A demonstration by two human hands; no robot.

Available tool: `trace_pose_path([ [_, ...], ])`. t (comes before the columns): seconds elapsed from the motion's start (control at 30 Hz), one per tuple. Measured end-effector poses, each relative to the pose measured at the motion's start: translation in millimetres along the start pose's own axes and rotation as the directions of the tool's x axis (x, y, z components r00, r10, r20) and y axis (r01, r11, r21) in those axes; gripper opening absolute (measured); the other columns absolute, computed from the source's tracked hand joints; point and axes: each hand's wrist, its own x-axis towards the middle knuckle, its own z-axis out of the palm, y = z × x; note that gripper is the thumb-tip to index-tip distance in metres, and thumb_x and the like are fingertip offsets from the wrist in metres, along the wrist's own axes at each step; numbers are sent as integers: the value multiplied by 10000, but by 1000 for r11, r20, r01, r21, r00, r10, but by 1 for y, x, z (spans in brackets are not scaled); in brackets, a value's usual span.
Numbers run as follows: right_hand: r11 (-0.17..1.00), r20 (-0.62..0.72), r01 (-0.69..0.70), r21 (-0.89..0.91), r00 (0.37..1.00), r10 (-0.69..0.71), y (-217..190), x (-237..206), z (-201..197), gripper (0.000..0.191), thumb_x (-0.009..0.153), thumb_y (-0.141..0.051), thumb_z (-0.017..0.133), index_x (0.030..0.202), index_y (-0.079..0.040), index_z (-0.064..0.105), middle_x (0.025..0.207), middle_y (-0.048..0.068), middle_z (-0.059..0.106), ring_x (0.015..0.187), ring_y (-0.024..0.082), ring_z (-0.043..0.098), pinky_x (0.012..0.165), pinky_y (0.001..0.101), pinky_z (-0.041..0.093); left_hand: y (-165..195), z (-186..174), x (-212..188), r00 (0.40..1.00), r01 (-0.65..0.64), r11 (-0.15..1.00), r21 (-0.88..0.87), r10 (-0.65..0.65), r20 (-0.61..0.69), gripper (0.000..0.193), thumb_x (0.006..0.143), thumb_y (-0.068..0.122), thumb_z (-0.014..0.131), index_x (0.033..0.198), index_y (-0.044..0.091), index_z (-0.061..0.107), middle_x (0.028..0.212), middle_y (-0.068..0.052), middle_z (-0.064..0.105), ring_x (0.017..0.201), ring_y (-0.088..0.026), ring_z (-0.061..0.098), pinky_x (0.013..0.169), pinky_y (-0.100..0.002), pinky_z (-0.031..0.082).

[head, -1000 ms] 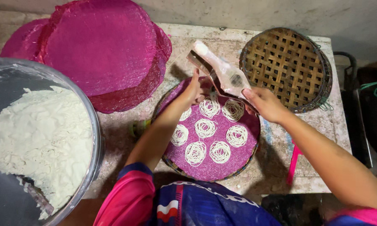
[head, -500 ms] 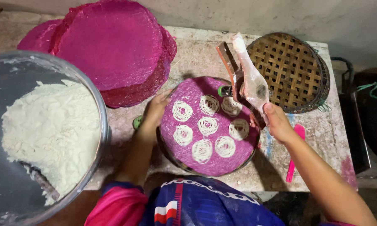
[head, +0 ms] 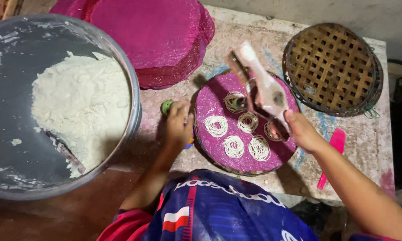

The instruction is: The person loads dough into a manual noodle press and squeezes the lever to extrude noodle nests onto round pink trays. They cut the strands, fill the tray with nests, then lift the finished tray and stack it with other filled trays.

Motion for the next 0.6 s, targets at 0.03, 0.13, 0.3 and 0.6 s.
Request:
trace_pose_path([
  [0.03, 1000, 28, -11, -3, 1000, 12, -5, 4, 4, 880, 980, -774, 286, 877, -1, 694, 741, 91, 687, 691, 192, 658, 652, 336, 527, 4, -5, 16, 992, -98, 994, 51, 101, -76, 409, 1013, 128, 648, 1399, 27, 555, 1416, -206, 593, 1331, -350, 577, 1156, -419, 452],
  [0.13, 973, 217, -226, 35, 952, 213, -21, 18, 19, 774, 937, -705, 262, 1032, -38, 642, 778, 76, 718, 695, 200, 715, 668, 373, 598, 26, -3, 64, 961, 270, 158, -950, 18, 277, 574, 991, 402, 575, 1447, 63, 494, 1440, -120, 578, 1367, -256, 528, 1192, -417, 360],
  [0.3, 913, 336, -408, -13, 858, 388, -55, 45, 19, 678, 964, -638, 289, 1143, -81, 631, 802, 79, 704, 707, 188, 676, 677, 378, 571, 54, 21, 118, 949, 317, -540, -780, 177, 263, 565, 1051, 635, 444, 1137, 97, 596, 938, -31, 582, 1007, -220, 584, 1098, -457, 433],
  [0.6, 861, -9, -142, -488, 987, 158, -76, 95, 52, 685, 964, -650, 379, 1225, -81, 658, 690, 85, 645, 617, 199, 619, 609, 394, 518, 12, 16, 162, 976, 217, -568, -794, 155, 155, 536, 1048, 634, 394, 860, 144, 501, 747, 22, 460, 749, -154, 485, 909, -388, 462],
])
